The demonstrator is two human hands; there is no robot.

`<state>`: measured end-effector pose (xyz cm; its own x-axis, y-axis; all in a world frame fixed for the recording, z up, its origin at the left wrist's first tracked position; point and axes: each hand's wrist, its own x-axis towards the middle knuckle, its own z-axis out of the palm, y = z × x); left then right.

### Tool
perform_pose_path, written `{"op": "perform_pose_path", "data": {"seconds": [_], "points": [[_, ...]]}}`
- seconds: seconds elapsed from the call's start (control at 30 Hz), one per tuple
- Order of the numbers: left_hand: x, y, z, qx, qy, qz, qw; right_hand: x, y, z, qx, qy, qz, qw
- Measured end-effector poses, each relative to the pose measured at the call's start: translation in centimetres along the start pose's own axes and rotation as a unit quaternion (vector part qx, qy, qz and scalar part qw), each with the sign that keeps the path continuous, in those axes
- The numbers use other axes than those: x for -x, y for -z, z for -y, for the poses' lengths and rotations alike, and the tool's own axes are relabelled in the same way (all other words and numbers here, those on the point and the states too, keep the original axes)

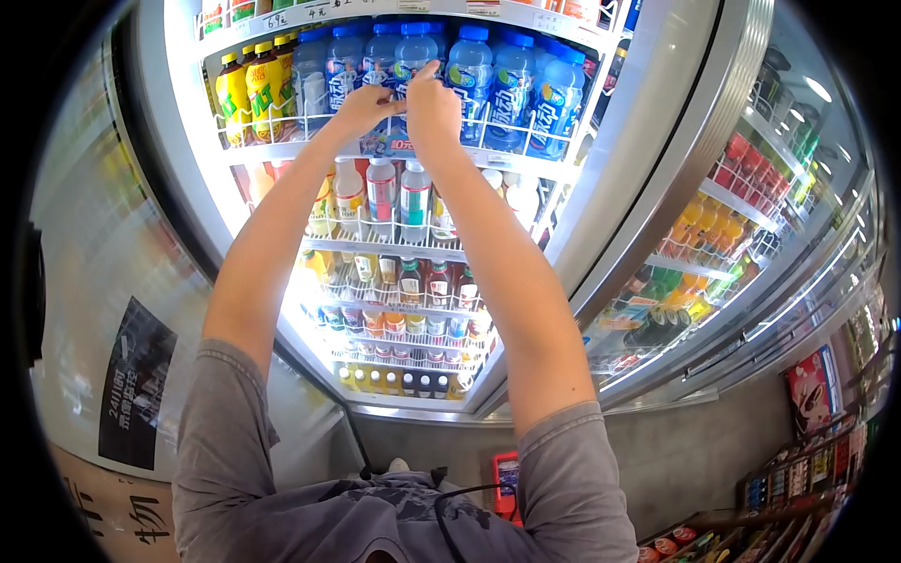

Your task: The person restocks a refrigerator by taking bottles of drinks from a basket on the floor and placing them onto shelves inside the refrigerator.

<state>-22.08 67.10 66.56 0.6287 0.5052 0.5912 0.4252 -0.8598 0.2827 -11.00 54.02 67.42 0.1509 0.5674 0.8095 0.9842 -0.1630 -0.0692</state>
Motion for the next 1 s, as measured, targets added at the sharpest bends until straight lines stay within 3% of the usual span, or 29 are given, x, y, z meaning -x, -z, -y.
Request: {"op": "perform_pose_path", "data": {"seconds": [0.07,0.13,0.2,0.27,0.37,0.4,0.47,0.5,0.57,0.6,0.67,0.73,0.83,1.0], "points": [[0.6,-0.6,-0.3,0.032,-0.017,-0.075,0.997,0.7,0.1,-0.6,-0.023,0.002,-0.008,1.0],[0.5,-1.4,0.4,0.03,-0.017,-0.07,0.997,1.4,0.9,-1.1,-0.033,-0.012,-0.007,0.999],[0.8,-2.0,0.2,0.01,-0.049,-0.156,0.986,2.3,1.9,-1.7,-0.101,-0.002,-0.034,0.994],[1.5,-2.3,-0.7,0.009,-0.036,-0.135,0.99,3.4,2.5,-2.5,-0.131,-0.009,-0.063,0.989],[2.2,-3.8,-1.8,-0.019,-0.061,-0.308,0.949,5.8,3.9,-3.2,-0.296,-0.043,-0.101,0.949],[2.5,-3.7,-2.9,-0.014,-0.068,-0.305,0.95,6.7,4.6,-3.2,-0.29,-0.048,-0.106,0.95],[3.9,-3.0,-6.0,0.038,-0.058,-0.447,0.892,9.2,6.5,-3.4,-0.403,-0.103,-0.073,0.906],[4.8,-2.5,-8.0,0.048,-0.064,-0.44,0.894,10.4,7.4,-3.7,-0.41,-0.133,-0.056,0.901],[7.4,-2.1,-11.9,0.239,-0.032,-0.402,0.883,13.3,10.4,-3.9,-0.423,-0.169,-0.051,0.889],[8.4,-3.1,-13.1,0.25,-0.037,-0.39,0.885,14.8,12.0,-4.1,-0.436,-0.193,-0.049,0.878],[10.3,-5.3,-15.4,0.417,-0.034,-0.302,0.857,18.0,12.9,-6.3,-0.499,-0.219,-0.053,0.837],[12.9,-6.9,-19.5,0.455,-0.044,-0.261,0.85,21.4,16.4,-7.2,-0.494,-0.254,-0.065,0.829],[16.0,-9.4,-25.8,0.584,0.0,-0.155,0.797,26.4,20.4,-10.5,-0.468,-0.292,-0.103,0.828],[17.7,-14.7,-34.7,0.651,-0.054,-0.015,0.757,33.8,27.1,-17.1,-0.388,-0.344,-0.182,0.835]]}}
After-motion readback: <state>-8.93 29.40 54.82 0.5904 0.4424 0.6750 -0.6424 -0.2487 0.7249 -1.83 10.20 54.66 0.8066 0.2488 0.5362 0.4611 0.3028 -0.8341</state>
